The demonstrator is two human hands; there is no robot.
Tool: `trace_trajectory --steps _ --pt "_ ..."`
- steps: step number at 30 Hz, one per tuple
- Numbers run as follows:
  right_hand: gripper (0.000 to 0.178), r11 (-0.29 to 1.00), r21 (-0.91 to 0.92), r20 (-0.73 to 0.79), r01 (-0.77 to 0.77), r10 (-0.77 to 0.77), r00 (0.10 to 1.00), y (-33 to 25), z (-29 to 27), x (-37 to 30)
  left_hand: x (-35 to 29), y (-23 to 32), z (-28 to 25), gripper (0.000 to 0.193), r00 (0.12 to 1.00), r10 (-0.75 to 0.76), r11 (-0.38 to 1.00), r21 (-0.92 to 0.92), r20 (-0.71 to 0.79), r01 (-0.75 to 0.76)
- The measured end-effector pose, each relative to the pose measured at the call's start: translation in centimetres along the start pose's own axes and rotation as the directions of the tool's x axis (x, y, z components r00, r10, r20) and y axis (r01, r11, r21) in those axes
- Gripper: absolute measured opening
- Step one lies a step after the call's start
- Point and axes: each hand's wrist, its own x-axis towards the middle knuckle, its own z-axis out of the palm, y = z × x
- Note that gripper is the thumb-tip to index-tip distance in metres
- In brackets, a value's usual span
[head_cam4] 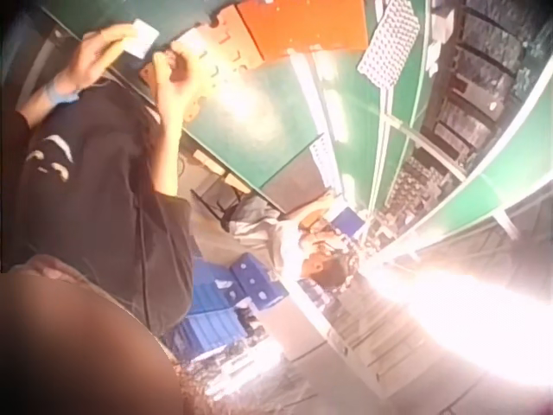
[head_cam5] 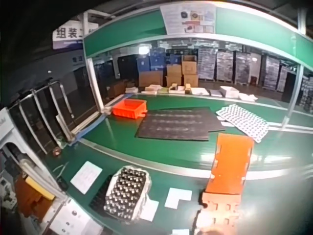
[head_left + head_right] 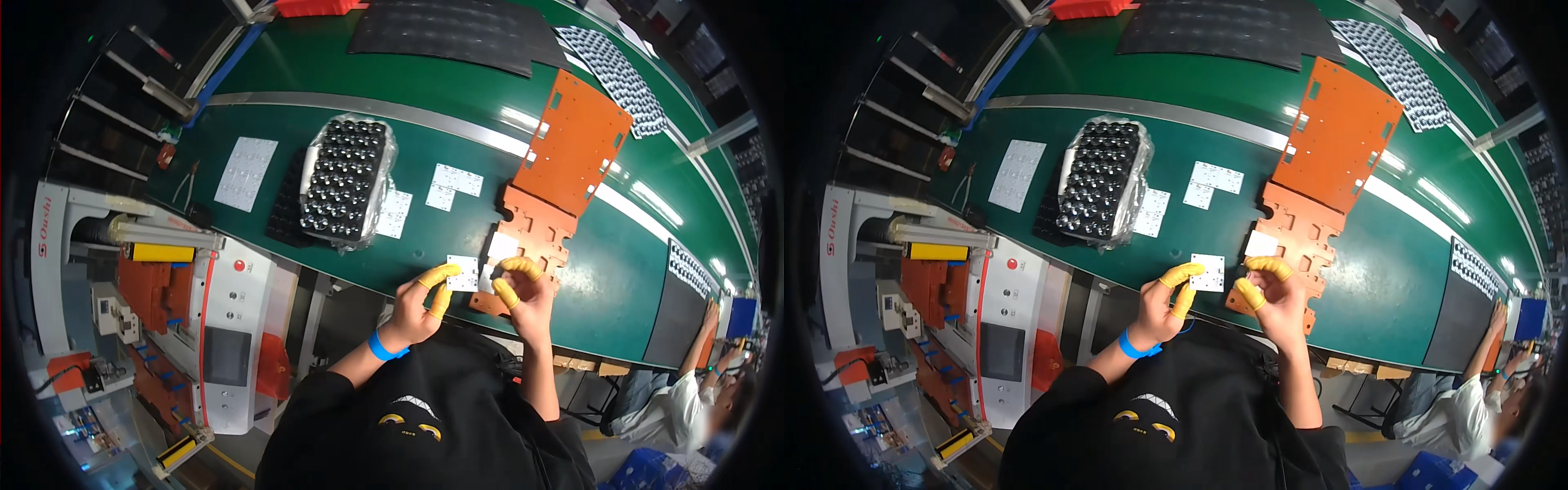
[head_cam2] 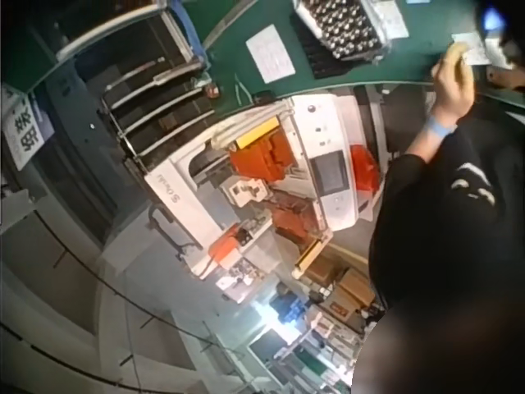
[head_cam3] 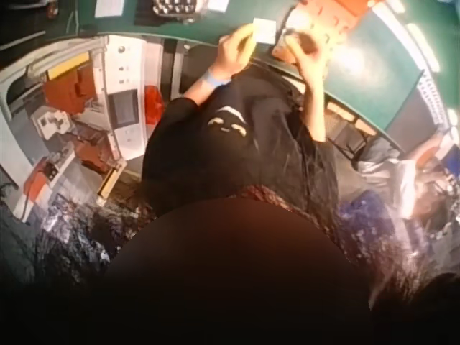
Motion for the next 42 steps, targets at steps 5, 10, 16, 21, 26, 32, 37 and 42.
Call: trace_trajectory --steps 5,10,16,21,26,32,37,42 --pt "0.03 0.995 0.059 -0.042 0.085 -0.083 0.996 -0.6 -0.4 -2.1 1.6 2.1 3.2 0.031 0.998 -0.056 0.954 -0.293 0.017 0.058" --pt "0.03 0.889 -0.355 -0.023 0.289 -0.318 0.948 0.2 -1.3 -2.7 2.1 2.2 4.7 0.032 0.97 -0.193 0.915 -0.33 0.151 0.233" --pt "0.028 0.826 -0.451 -0.051 0.337 -0.401 0.915 0.5 -1.4 -2.9 2.2 3.8 6.4 0.037 0.95 -0.299 0.719 -0.632 0.094 0.289" --pt "0.027 0.859 -0.404 -0.061 0.315 -0.369 0.927 0.6 -1.6 -3.1 1.8 2.4 6.0 0.043 0.957 -0.227 0.814 -0.505 0.179 0.288" --pt "0.02 0.966 -0.188 -0.32 0.175 -0.229 0.919 1.4 -0.8 -3.5 2.0 3.1 6.5 0.045 0.977 -0.132 0.803 -0.561 0.168 0.204" --pt "0.013 0.991 0.064 -0.37 0.116 -0.084 0.925 0.0 0.1 -3.8 2.3 2.5 6.2 0.046 0.954 -0.037 0.916 -0.372 0.296 0.151" --pt "0.012 0.994 0.101 -0.31 0.045 -0.011 0.951 0.2 -1.4 -3.7 2.8 4.8 7.3 0.028 0.976 -0.185 0.731 -0.648 0.118 0.217" --pt "0.013 0.994 0.051 -0.277 -0.097 0.107 0.955 0.3 -1.9 -3.3 3.1 3.0 6.9 0.02 0.968 -0.084 0.862 -0.47 0.235 0.189"
